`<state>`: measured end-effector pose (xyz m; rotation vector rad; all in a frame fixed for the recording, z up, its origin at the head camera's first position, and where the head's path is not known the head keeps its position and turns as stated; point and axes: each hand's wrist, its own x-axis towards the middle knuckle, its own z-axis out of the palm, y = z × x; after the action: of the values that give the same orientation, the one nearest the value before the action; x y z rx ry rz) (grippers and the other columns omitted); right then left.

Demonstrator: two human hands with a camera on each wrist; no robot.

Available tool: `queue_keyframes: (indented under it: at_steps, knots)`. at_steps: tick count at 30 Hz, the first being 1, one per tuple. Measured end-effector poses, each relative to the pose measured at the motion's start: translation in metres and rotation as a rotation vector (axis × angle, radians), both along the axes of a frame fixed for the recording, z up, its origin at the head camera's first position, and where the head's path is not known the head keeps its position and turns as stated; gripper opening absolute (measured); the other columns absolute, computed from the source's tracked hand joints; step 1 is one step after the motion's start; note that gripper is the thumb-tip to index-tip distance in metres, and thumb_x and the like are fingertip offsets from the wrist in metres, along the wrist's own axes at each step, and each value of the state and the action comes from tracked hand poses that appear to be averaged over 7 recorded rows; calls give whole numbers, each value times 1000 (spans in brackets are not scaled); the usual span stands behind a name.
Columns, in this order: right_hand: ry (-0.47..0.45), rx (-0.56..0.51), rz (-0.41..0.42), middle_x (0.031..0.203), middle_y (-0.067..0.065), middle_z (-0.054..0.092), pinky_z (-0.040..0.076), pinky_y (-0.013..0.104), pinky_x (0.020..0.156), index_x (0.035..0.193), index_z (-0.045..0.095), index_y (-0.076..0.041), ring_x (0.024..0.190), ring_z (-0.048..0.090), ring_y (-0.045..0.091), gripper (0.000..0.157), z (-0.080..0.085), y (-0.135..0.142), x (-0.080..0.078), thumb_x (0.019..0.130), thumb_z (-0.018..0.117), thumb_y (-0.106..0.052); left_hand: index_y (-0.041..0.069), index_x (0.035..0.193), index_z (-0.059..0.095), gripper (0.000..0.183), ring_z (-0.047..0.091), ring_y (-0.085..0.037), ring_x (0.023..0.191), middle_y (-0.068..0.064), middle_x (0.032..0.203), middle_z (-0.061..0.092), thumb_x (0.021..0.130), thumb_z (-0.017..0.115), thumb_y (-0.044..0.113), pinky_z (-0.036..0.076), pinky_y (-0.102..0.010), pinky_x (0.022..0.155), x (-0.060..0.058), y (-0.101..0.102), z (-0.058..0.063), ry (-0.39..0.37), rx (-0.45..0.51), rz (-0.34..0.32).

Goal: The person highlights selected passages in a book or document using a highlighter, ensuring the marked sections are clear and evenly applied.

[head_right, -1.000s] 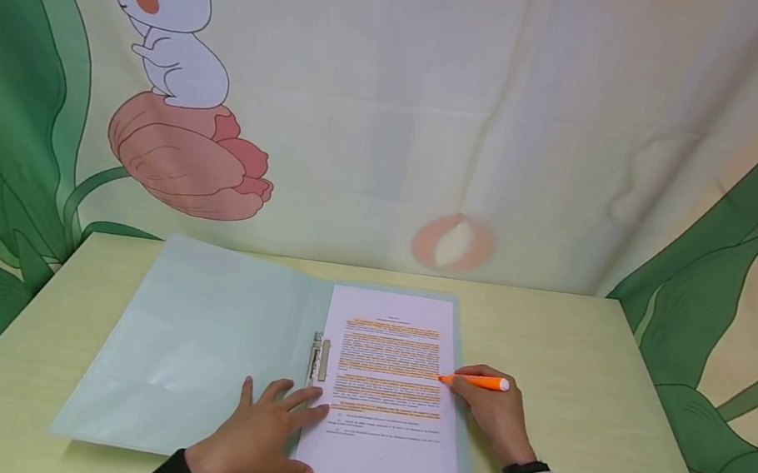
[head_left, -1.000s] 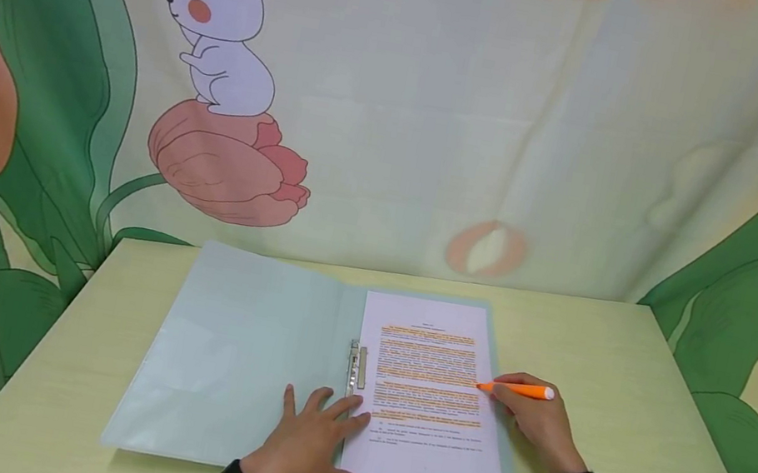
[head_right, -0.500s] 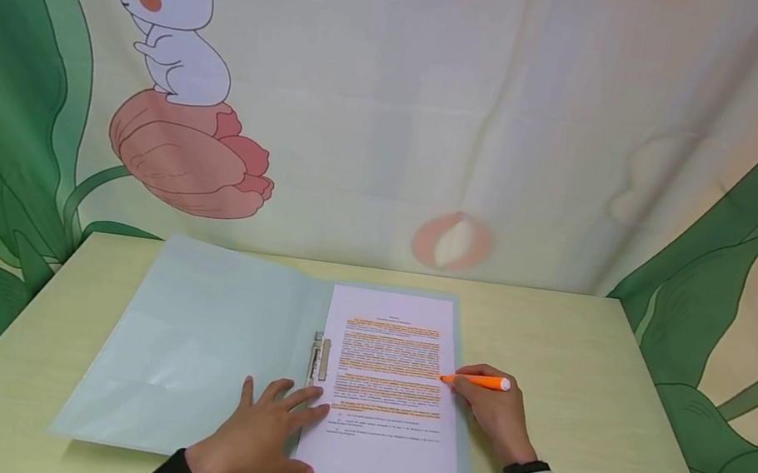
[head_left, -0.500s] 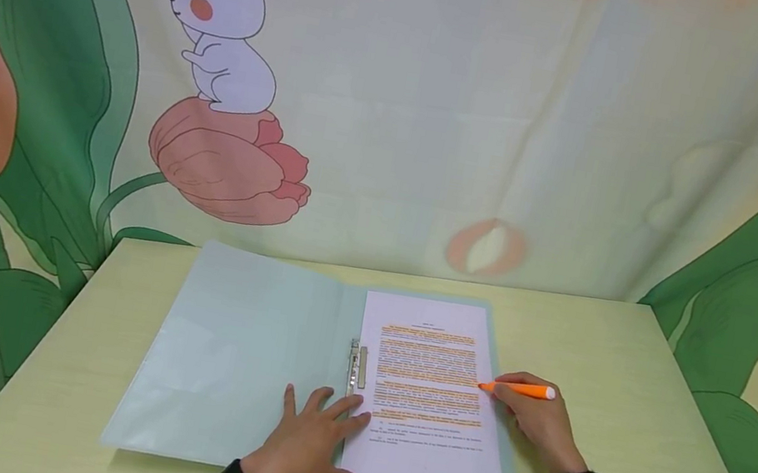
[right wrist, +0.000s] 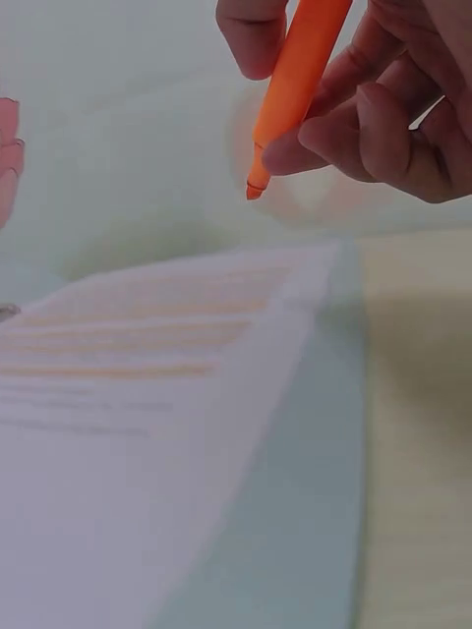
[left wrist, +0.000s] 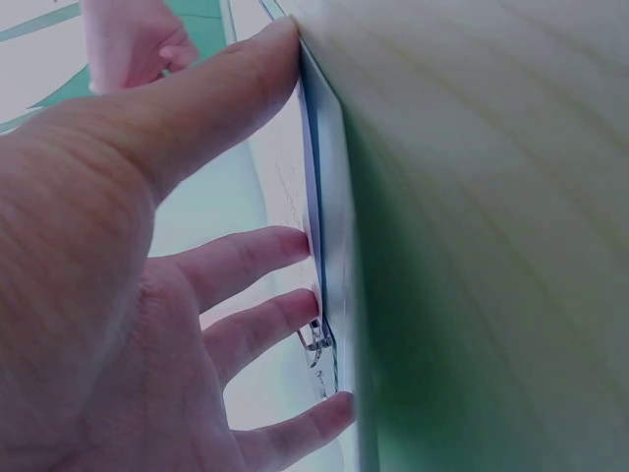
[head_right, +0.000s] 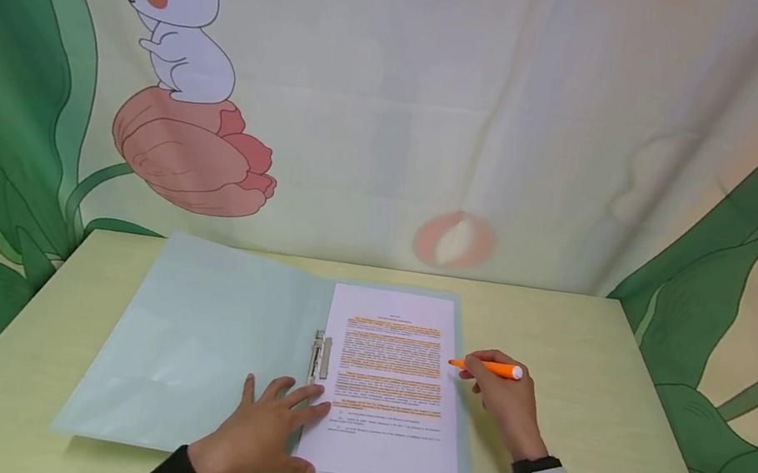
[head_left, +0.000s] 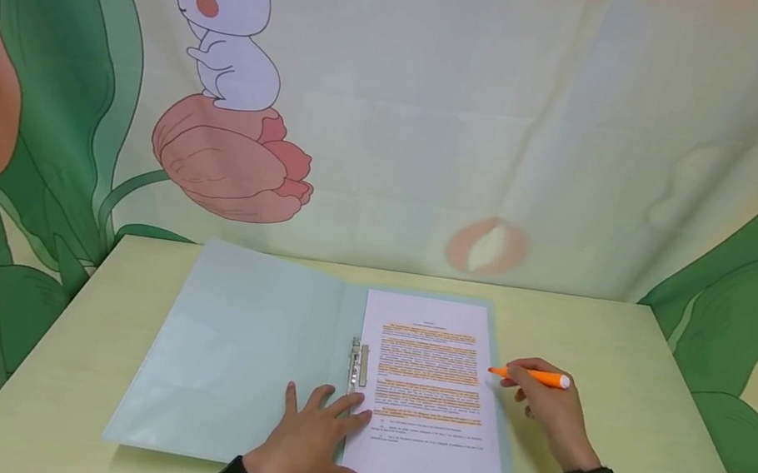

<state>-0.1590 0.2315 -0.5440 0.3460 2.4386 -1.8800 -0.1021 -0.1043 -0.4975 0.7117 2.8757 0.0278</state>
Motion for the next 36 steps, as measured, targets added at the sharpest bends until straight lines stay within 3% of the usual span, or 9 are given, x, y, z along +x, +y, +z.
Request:
queue_keyframes:
  at_steps: [8,16,21,27,36]
  knots:
    - [53,5,42,106,19,71,49,29,64,112,68,-13,90,60,37,30,31,-22,4,94,61,-35,26,141,55,81,38,-40,137,1,153,44,71,78,61,19,-82,102,0,-1,-1,2,6,-7]
    - [116,17,98,99,14,72,46,25,62,111,70,-14,81,60,25,25,57,-43,7,95,60,-32,25,141,55,81,37,-40,138,1,153,44,72,78,60,19,-82,102,1,-1,4,-12,9,-3]
    - [125,48,125,99,14,73,47,26,65,111,70,-15,85,61,31,25,67,-55,11,96,59,-30,25,141,54,81,37,-40,138,1,153,44,72,78,60,19,-82,102,1,-1,6,-18,4,-3]
    - [168,51,147,91,8,75,49,27,65,104,72,-16,82,63,29,19,72,-69,19,95,61,-27,26,141,54,82,37,-40,138,2,154,44,71,78,60,18,-82,102,0,0,4,-24,-5,3]
    - [225,2,216,93,7,75,56,32,73,99,73,-15,83,68,27,12,63,-88,33,93,64,-21,28,141,54,83,37,-40,138,2,153,44,70,78,63,18,-81,103,-1,1,4,-21,-21,9]
